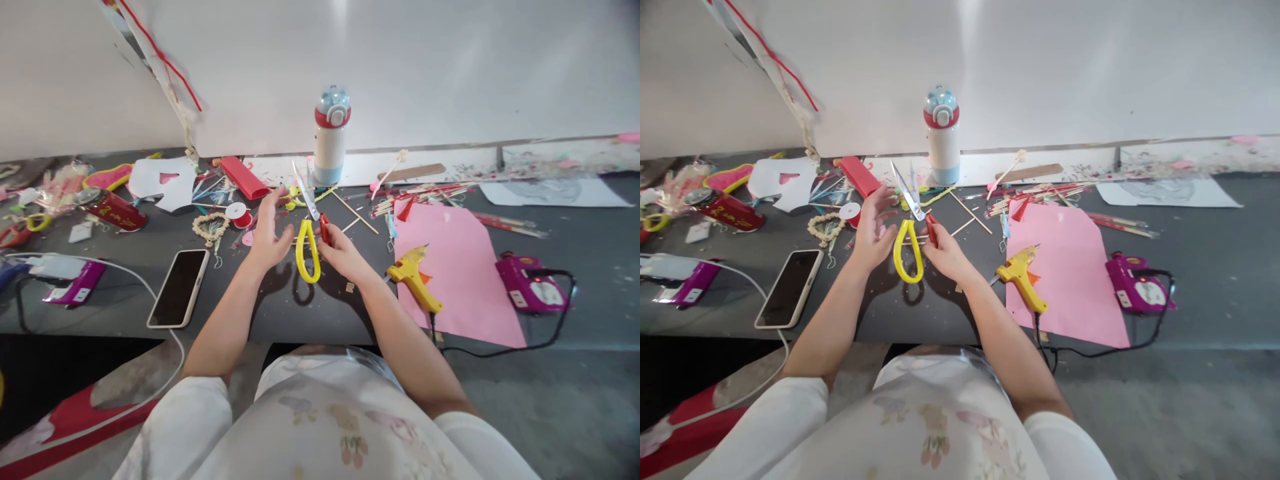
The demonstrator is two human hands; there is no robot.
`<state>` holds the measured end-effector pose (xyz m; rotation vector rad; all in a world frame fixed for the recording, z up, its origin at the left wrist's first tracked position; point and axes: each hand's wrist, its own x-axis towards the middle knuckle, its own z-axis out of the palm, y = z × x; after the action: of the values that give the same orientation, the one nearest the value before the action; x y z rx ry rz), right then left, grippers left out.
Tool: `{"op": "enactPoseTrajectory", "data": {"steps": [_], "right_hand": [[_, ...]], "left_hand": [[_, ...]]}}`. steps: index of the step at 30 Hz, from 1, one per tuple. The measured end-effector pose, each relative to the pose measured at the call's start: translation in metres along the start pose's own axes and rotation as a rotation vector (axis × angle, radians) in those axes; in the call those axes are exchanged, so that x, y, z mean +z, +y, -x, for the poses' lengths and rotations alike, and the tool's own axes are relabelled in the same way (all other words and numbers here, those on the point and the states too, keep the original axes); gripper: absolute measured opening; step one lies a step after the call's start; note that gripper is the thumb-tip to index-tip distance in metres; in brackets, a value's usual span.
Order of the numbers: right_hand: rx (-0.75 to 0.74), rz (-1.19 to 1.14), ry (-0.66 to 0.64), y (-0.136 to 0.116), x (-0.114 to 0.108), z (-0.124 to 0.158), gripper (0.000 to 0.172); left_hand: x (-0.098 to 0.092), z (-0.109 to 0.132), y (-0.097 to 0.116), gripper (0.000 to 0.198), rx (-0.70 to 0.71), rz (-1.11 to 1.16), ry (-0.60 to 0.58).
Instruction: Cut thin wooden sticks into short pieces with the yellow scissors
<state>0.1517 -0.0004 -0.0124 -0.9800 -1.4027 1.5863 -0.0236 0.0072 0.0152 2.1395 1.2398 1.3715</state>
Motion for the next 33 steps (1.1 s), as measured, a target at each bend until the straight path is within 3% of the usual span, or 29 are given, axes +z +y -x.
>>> {"op": "enactPoseTrajectory", "data": {"steps": [3, 9, 15, 22, 26, 29, 33], "right_hand": [[-0.052, 0.124, 0.041, 0.001, 0.003, 0.0, 0.023], [-0.052, 0.195, -0.036, 0.004, 0.007, 0.001, 0.022], [0.014, 0.139, -0.097, 0.008, 0.008, 0.0, 0.033], [0.05, 0.239, -0.092, -0.004, 0.007, 0.007, 0.032], [0.04, 0.06, -0.125, -0.003, 0.006, 0.007, 0.026], [0.121, -0.137, -0.181, -0.004, 0.007, 0.006, 0.021], [0.21, -0.248, -0.221, -0.006, 0.008, 0.006, 0.033]], "left_hand": [[-0.002, -0.002, -0.001, 0.041, 0.03, -0.167, 0.063], [-0.005, -0.002, -0.002, 0.022, -0.008, -0.347, 0.111], [-0.008, -0.001, 0.0, 0.021, -0.063, -0.357, 0.101], [-0.005, -0.001, -0.004, 0.025, -0.025, -0.379, 0.044], [-0.004, -0.001, -0.006, 0.017, -0.127, -0.328, 0.086], [-0.004, 0.0, -0.005, 0.016, -0.172, -0.282, 0.117], [-0.007, -0.001, 0.0, 0.02, -0.133, -0.304, 0.061]]}}
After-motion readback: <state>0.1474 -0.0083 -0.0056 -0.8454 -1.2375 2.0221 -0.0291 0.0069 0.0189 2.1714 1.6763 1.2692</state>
